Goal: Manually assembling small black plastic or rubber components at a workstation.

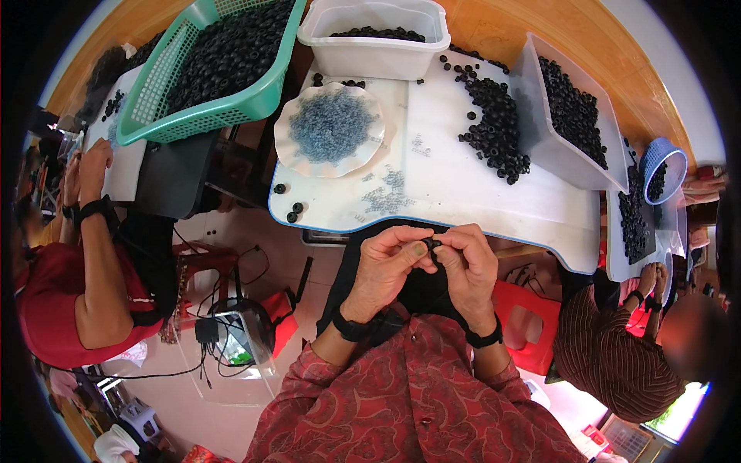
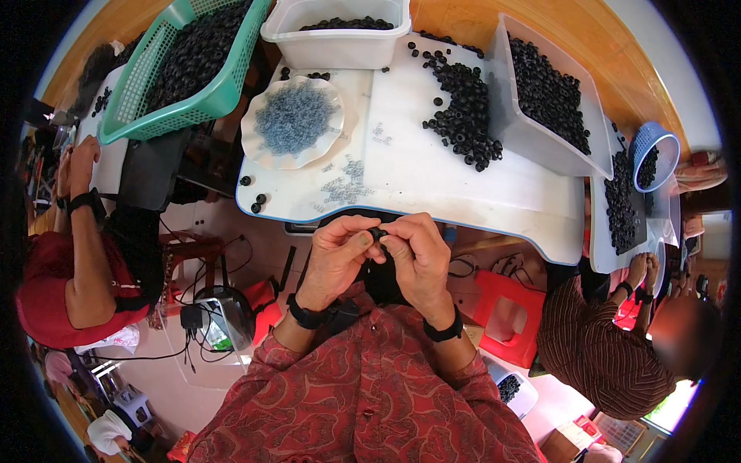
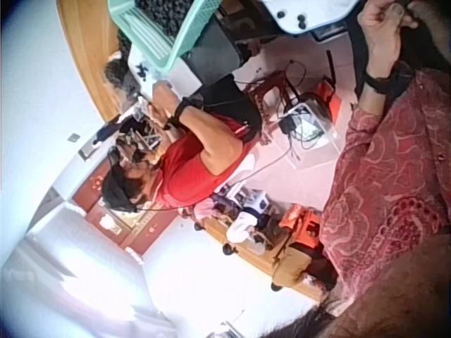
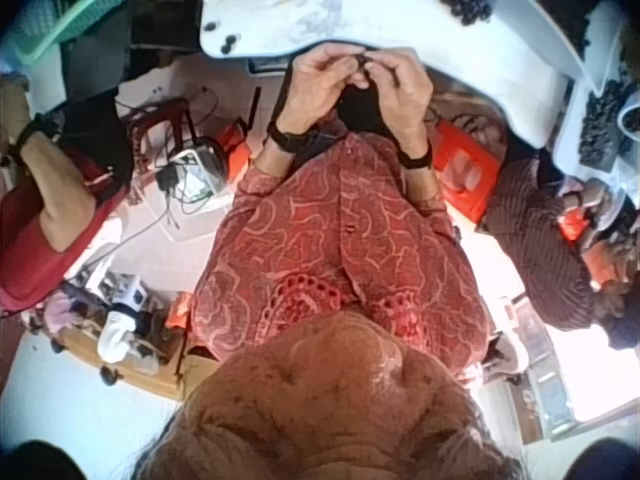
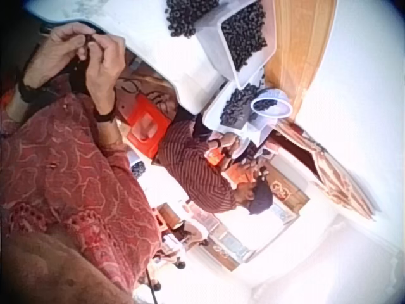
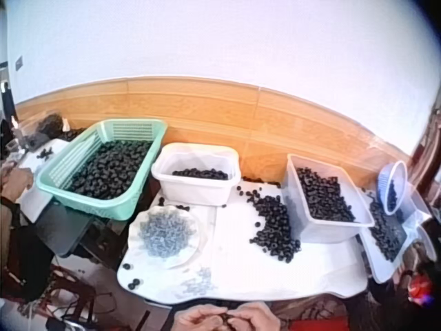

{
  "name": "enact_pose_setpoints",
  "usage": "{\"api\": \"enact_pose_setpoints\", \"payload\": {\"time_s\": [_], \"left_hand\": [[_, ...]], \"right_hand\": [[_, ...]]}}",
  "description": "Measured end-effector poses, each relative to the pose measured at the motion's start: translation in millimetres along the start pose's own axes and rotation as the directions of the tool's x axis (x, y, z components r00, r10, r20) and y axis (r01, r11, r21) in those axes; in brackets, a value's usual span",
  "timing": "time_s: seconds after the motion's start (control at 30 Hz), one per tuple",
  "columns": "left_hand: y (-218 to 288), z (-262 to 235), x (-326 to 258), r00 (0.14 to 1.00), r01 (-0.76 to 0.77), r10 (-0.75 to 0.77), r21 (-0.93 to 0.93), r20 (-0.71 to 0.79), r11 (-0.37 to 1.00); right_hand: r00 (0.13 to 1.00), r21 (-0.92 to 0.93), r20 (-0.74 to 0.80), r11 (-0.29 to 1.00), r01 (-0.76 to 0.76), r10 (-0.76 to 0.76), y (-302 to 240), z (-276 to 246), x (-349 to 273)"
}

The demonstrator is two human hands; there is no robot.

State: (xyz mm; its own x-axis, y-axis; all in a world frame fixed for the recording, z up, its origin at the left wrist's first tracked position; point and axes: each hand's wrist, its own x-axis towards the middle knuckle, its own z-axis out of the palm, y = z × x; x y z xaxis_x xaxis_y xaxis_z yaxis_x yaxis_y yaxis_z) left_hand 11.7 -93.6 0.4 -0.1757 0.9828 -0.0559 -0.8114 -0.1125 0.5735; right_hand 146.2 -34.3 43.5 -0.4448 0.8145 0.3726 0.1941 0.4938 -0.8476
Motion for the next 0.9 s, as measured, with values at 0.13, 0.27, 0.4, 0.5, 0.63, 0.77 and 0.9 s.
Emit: {"api": "enact_pose_setpoints", "payload": {"time_s": [0.13,0.27,0.4,0.5,0.63,0.77,0.9], "left_hand": [[0,1,0,0.999,0.008,-0.008,0.008,-0.037,1.000],[0,2,-1,0.999,-0.011,0.013,0.044,-0.047,0.999],[1,0,-3,0.997,-0.001,0.008,0.080,-0.082,0.997],[5,1,-4,0.995,0.015,-0.004,0.117,-0.100,0.993],[9,4,-7,0.990,0.063,-0.039,0.177,-0.135,0.982],[11,9,-7,0.988,0.089,-0.068,0.154,-0.142,0.984],[8,8,-9,0.982,0.090,-0.059,0.171,-0.178,0.981]], "right_hand": [[0.999,0.045,0.006,0.998,-0.035,0.035,4,0,-1],[1.000,-0.001,0.016,1.000,0.007,-0.007,2,0,1],[0.999,-0.043,0.033,0.998,0.040,-0.039,1,0,3],[0.994,-0.102,0.065,0.990,0.096,-0.089,0,-1,7],[0.976,-0.163,0.121,0.967,0.198,-0.179,-3,-3,12],[0.955,-0.166,0.205,0.953,0.252,-0.216,-6,-2,15],[0.937,-0.253,0.270,0.923,0.290,-0.220,-14,-2,17]]}}
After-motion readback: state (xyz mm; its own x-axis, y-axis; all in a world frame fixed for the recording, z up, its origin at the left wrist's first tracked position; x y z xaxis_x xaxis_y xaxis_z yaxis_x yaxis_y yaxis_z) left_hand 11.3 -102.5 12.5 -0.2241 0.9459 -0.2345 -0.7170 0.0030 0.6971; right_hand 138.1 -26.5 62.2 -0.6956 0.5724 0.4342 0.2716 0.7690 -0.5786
